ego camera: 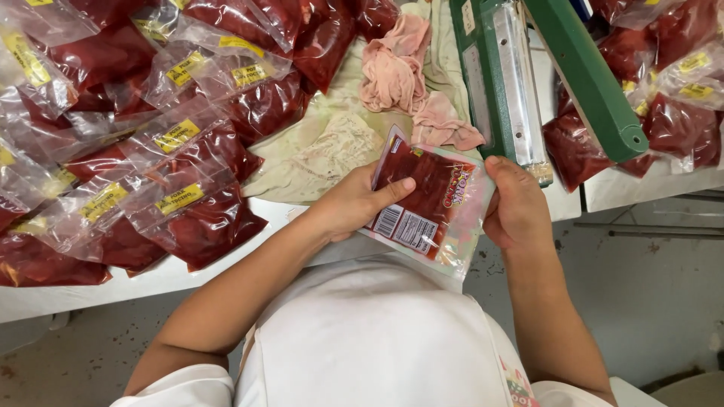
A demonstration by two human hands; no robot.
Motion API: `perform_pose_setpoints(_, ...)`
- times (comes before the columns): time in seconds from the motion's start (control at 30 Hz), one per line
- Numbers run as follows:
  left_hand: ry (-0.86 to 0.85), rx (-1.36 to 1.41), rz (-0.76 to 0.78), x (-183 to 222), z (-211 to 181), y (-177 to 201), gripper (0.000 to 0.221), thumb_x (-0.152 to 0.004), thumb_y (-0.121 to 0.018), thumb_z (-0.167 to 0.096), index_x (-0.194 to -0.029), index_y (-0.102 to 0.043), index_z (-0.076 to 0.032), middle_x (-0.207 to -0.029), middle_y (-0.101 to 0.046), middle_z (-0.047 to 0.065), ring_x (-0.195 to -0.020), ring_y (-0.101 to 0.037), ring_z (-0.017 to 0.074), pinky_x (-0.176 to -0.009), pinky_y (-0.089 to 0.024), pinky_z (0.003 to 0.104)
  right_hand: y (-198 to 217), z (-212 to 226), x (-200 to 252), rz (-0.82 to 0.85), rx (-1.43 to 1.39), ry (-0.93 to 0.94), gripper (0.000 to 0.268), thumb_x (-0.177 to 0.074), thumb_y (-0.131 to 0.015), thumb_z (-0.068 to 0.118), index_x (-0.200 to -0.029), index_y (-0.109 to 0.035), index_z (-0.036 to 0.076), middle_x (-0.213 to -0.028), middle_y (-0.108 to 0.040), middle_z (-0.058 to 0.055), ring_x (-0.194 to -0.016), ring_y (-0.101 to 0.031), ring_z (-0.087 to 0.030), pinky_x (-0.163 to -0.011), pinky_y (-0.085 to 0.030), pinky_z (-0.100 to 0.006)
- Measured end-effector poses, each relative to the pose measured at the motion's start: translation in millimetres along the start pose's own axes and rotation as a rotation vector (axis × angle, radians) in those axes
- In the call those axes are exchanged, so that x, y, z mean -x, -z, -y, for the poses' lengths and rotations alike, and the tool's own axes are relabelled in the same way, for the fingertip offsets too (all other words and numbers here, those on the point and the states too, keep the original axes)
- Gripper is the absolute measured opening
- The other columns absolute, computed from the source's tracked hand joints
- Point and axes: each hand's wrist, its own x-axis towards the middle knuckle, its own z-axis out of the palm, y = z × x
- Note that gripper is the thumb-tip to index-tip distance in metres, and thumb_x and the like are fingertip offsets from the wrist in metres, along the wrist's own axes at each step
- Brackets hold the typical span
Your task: Manually sealing plastic bags of marinated pork tocino using a heat sealing machine on a production line.
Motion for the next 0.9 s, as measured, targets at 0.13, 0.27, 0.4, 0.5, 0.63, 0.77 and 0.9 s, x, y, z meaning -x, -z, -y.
perform_pose_setpoints(0.13,0.049,0.128,0.002,3,2,-11,0.039,-0.092,-0.077,-0.029,-0.114,-0.066,0.002,-0.089,-0.071,0.012,-0.076,-0.072,0.0193,-0.065,-0.064,0.035,-34,29,30,-0.036,0.021,-0.061,0.026,-0.104,-0.058,0.027,-0.086,-0.061,0.009,-0.069,-0.065,-0.012,-0.051,-0.065,-0.024,-0.049,-0.058,-0.034)
perform_pose_setpoints(0.27,0.041,0.257,-0.017,-6,8,-20,0.041,-0.092,-0.078,-0.030,-0.118,-0.066,0.000,-0.092,-0.072,0.012,-0.080,-0.074,0.0206,-0.068,-0.065,0.036,2,19,41,0.013,0.124,-0.062,0.024,-0.103,-0.060,0.026,-0.087,-0.064,0.008,-0.064,-0.064,-0.008,-0.047,-0.063,-0.020,-0.045,-0.057,-0.031)
perform_pose_setpoints(0.4,0.074,0.311,-0.001,-19,11,-32,0.043,-0.094,-0.077,-0.033,-0.121,-0.067,-0.002,-0.095,-0.072,0.014,-0.083,-0.075,0.0218,-0.071,-0.065,0.039,61,11,35,0.049,0.266,0.022,0.017,-0.102,-0.064,0.012,-0.088,-0.066,0.002,-0.055,-0.059,-0.006,-0.041,-0.061,-0.015,-0.041,-0.056,-0.027)
perform_pose_setpoints(0.5,0.239,0.231,0.045,-42,5,-49,0.050,-0.088,-0.066,-0.037,-0.129,-0.064,-0.007,-0.115,-0.074,0.014,-0.096,-0.073,0.0248,-0.083,-0.061,0.038,61,52,34,-0.055,0.417,-0.066,0.017,-0.103,-0.064,0.020,-0.091,-0.066,0.008,-0.092,-0.074,-0.008,-0.074,-0.069,-0.021,-0.068,-0.060,-0.036)
perform_pose_setpoints(0.63,0.263,0.111,-0.019,-72,-21,-69,0.040,-0.093,-0.064,-0.027,-0.130,-0.061,-0.010,-0.111,-0.075,0.015,-0.096,-0.073,0.0280,-0.084,-0.061,0.042,32,105,18,-0.261,1.004,-0.076,0.030,-0.107,-0.063,0.033,-0.083,-0.056,0.015,-0.071,-0.057,-0.001,-0.066,-0.049,-0.017,-0.068,-0.037,-0.035)
perform_pose_setpoints(0.77,0.188,0.052,-0.122,-111,-36,-74,0.035,-0.096,-0.061,-0.024,-0.126,-0.058,-0.008,-0.112,-0.075,0.015,-0.107,-0.073,0.0303,-0.098,-0.058,0.048,60,101,-88,-0.409,0.343,-0.108,0.029,-0.085,-0.070,0.006,-0.080,-0.051,0.026,-0.063,-0.053,0.011,-0.050,-0.048,0.001,-0.043,-0.036,-0.014)
perform_pose_setpoints(0.9,0.156,0.234,-0.200,-145,-25,-70,0.039,-0.093,-0.064,-0.029,-0.128,-0.059,-0.012,-0.104,-0.076,0.016,-0.089,-0.074,0.0294,-0.073,-0.063,0.046,24,146,-89,-0.333,0.713,-0.059,0.009,-0.097,-0.059,0.019,-0.101,-0.054,0.025,-0.090,-0.058,0.007,-0.077,-0.052,-0.010,-0.069,-0.036,-0.035)
